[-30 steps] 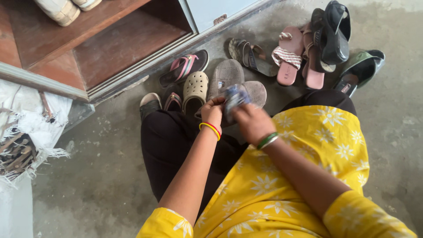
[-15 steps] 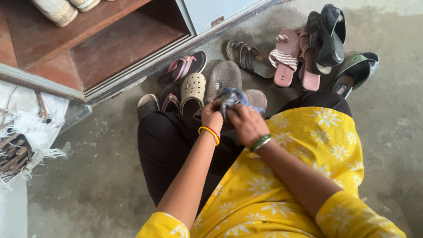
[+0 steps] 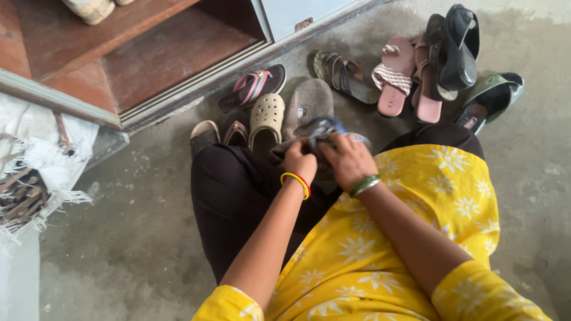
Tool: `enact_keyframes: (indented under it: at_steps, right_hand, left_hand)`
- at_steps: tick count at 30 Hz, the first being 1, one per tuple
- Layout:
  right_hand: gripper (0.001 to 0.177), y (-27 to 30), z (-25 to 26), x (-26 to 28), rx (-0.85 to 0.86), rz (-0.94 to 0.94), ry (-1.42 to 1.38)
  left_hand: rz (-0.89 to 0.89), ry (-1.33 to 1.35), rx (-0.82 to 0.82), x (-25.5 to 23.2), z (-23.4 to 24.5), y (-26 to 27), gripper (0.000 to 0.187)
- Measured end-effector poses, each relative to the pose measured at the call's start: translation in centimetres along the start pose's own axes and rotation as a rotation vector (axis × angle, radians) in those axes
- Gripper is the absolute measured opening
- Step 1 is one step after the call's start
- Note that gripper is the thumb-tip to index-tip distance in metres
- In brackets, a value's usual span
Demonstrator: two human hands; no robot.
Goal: The person sits on the floor and wipes a pair of fuzzy slippers with a cloth, then places them in a shoe cabinet. They then pick up a pair of flip-flops and begin wiping them with the same cloth.
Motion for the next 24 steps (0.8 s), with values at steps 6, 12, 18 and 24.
enact_keyframes:
  at_steps: [6, 12, 18, 24]
  right_hand:
    - [0.045, 0.6, 1.5, -4.8, -0.014, -0.328, 0.188]
    - [0.043, -0.1, 1.9, -2.2, -0.177, -0.124, -0.014]
    - [0.045, 0.4, -0.9, -3.1, 0.124, -0.175, 0.101]
    - [0.040, 1.1, 2.0, -5.8, -0.039, -0.443, 0.203]
  left_hand:
    - [0.092, 0.097, -0.077, 0.7, 1.5, -0.5, 0.020]
    - [-0.028, -0.117, -0.107, -0.2, 0.7, 0.5, 0.026]
    - [-0.001, -0.177, -0.121, 0.3, 0.3, 1.3, 0.026]
    - [0.010, -0.124, -0.112, -0.2, 1.0, 1.6, 0.031]
Point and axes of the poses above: each hand's wrist, its own y-axis away from the middle knuckle, its own z-axis out of the back of the hand, x = y × z, the point moved 10 cm from there along -y, towards the middle knuckle, and after that the axes turned 13 degrees about -y, right-handed, at the moved point
